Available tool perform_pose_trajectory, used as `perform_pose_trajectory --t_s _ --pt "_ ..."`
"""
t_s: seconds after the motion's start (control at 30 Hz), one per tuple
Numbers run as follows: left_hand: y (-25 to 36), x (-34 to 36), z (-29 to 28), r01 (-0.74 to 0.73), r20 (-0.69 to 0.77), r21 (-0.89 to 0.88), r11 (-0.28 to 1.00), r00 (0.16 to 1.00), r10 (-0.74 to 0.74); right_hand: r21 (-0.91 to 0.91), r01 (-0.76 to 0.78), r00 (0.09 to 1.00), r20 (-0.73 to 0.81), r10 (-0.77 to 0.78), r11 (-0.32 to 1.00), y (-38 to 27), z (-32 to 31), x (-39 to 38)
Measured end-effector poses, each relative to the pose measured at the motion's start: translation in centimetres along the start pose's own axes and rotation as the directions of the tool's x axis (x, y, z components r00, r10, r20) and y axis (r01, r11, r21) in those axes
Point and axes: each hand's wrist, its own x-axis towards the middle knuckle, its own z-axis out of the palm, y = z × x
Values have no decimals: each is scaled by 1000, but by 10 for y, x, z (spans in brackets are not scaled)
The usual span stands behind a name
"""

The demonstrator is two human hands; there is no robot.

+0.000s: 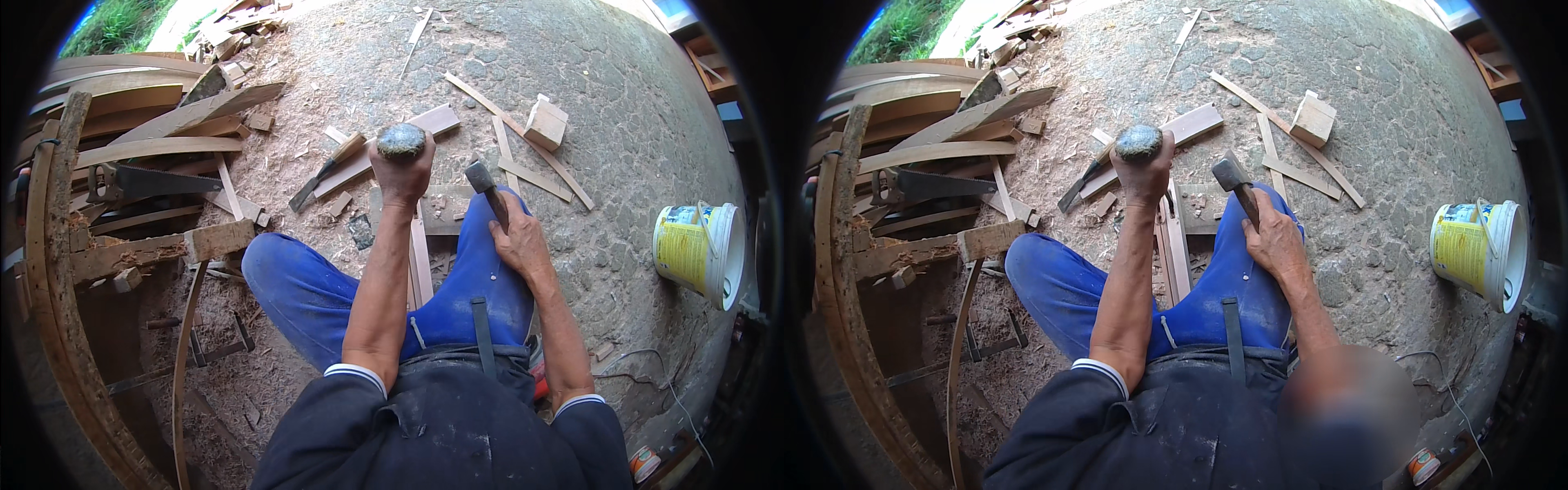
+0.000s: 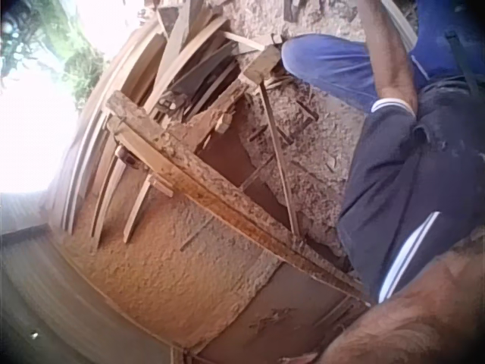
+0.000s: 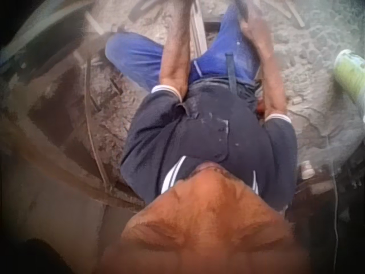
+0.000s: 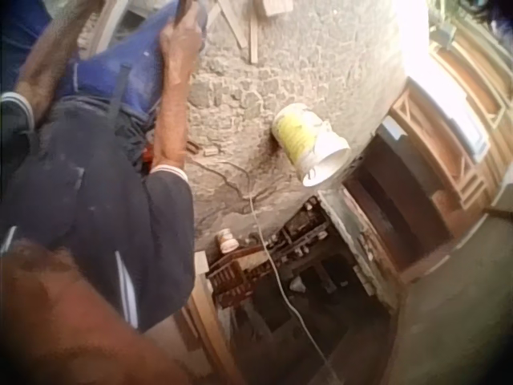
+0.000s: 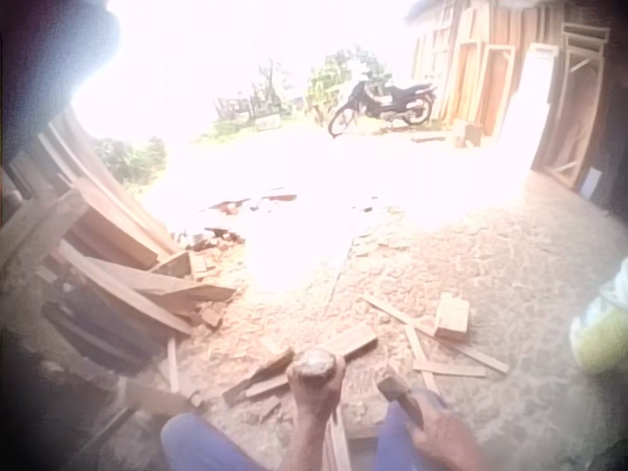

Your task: The person sits on the ground and uses a hammer and chisel to carve and shape a small piece of wood. They repeatedly strike the chisel to remove material and occasionally inspect the wood piece.

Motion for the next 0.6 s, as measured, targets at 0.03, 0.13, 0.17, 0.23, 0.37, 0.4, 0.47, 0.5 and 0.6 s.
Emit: perform_pose_trajectory --t_s 0.03,0.13,0.17,0.23,0.37,0.4,0.47,0.5,0.6 --pt "4 -1 -3 -130 27 112 985 991 128 -12 -18 1000 5 18 1000 -1 0 0" --pt "-12 31 7 633 233 -199 748 772 -592 -4 23 1000 22 -23 1000 1 1 3" --pt "-24 55 15 683 297 -265 680 729 -616 -18 15 1000 3 -15 1000 2 0 6" --pt "-42 62 18 716 251 -273 642 698 -671 36 52 997 54 -54 998 1 -2 6" --pt "-64 41 23 481 186 -335 810 877 -444 -31 -53 998 38 54 998 1 0 4" --pt "-69 39 25 483 232 -347 804 875 -425 -30 -52 998 36 53 998 0 0 1" --pt "-81 42 29 649 211 -227 726 761 -614 27 0 1000 16 0 1000 0 0 -1" --pt "-90 54 31 679 227 -218 701 734 -640 49 48 999 -23 -46 998 0 1 1" --pt "-110 81 39 854 287 -113 507 517 -806 11 23 1000 -12 -23 1000 3 -1 4"
